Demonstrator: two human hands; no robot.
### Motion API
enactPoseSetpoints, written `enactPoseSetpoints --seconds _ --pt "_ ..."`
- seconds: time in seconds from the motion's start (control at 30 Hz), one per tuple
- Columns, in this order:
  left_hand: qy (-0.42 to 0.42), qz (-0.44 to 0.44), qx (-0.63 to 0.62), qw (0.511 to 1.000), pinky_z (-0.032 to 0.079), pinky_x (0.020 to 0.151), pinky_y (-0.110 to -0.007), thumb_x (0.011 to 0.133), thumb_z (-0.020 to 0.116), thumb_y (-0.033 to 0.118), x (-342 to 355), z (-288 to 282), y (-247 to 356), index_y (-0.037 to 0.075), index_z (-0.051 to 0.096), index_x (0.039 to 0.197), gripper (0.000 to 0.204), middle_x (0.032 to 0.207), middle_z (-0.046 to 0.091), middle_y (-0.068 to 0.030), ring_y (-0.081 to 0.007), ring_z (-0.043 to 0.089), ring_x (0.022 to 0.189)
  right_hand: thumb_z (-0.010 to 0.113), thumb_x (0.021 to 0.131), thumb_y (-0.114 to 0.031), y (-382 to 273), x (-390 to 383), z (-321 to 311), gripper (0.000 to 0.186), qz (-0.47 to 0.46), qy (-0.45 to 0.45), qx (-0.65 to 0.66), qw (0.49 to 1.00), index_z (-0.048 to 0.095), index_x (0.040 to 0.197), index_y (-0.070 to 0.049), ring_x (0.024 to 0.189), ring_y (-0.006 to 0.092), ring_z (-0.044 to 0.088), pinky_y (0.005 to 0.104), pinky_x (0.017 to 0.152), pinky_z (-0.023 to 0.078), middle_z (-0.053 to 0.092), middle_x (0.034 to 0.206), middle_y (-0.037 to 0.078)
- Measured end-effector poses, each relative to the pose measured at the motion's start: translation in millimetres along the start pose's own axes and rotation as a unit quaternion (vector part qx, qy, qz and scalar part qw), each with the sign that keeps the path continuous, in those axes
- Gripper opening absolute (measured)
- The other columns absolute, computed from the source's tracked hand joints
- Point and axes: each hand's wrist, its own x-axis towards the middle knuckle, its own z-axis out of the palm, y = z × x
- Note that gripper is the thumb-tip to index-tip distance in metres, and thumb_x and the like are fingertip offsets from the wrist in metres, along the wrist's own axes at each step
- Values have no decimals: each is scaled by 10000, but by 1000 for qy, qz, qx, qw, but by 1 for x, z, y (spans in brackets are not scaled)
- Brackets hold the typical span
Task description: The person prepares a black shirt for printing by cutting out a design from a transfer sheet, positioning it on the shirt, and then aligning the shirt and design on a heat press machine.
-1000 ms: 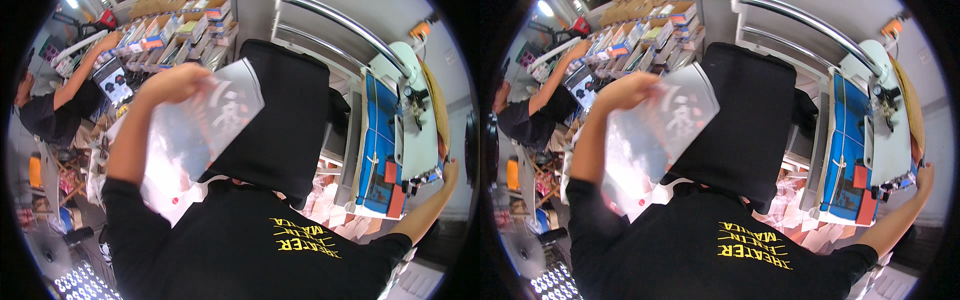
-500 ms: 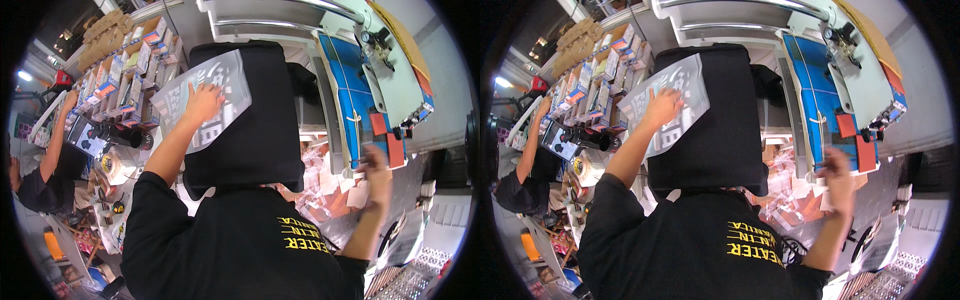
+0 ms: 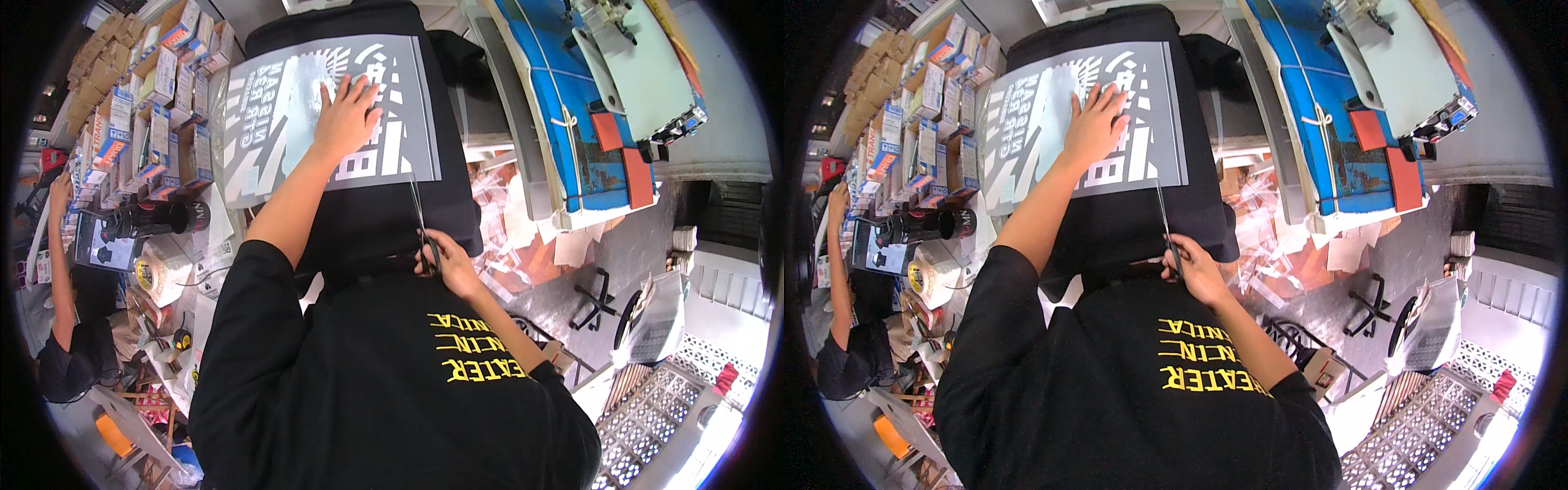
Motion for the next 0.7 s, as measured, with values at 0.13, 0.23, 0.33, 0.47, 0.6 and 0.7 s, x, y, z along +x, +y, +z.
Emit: enactPoseSetpoints --seconds 0.13,0.23,0.33,0.47,0.6,0.7 --pt "63 45 -134 988 224 1135 -627 893 649 220 -15 -23 14 83 628 1176 316 1327 571 -104 -346 452 1323 589 993 -192 -7 6 13 461 -1 56 1 998 435 1385 -5 768 118 627 272 668 548 614 952 57" --pt "-13 111 -240 964 257 1145 -584 782 734 163 -46 -48 44 74 640 1062 308 1246 603 -93 -321 476 1301 532 1008 -123 -8 10 13 398 -2 68 -7 998 432 1379 -17 755 116 626 265 650 546 618 947 46" --pt "-39 122 -258 958 262 1151 -576 723 773 135 -70 -49 65 78 615 1082 396 1264 581 -84 -315 464 1314 477 1021 -87 -11 12 17 368 5 63 -10 998 421 1380 -27 757 114 629 261 647 543 620 952 39" --pt "-21 99 -265 959 260 1149 -584 728 772 95 -78 -36 71 71 602 1087 399 1256 581 -80 -313 464 1314 467 1025 -93 -9 14 21 369 0 62 -14 998 413 1383 -25 756 109 629 255 641 539 624 957 34" --pt "-9 93 -274 957 267 1144 -583 750 759 87 -79 -31 72 65 601 1078 365 1240 589 -76 -310 475 1303 465 1025 -92 -10 12 22 369 5 66 -40 997 412 1384 -24 756 102 628 248 631 535 630 967 31" --pt "-5 96 -271 958 267 1143 -582 756 757 88 -80 -29 71 68 603 1078 357 1240 589 -76 -311 479 1298 461 1026 -86 -8 12 22 365 8 69 -33 997 415 1383 -28 752 100 628 240 613 526 639 981 33"
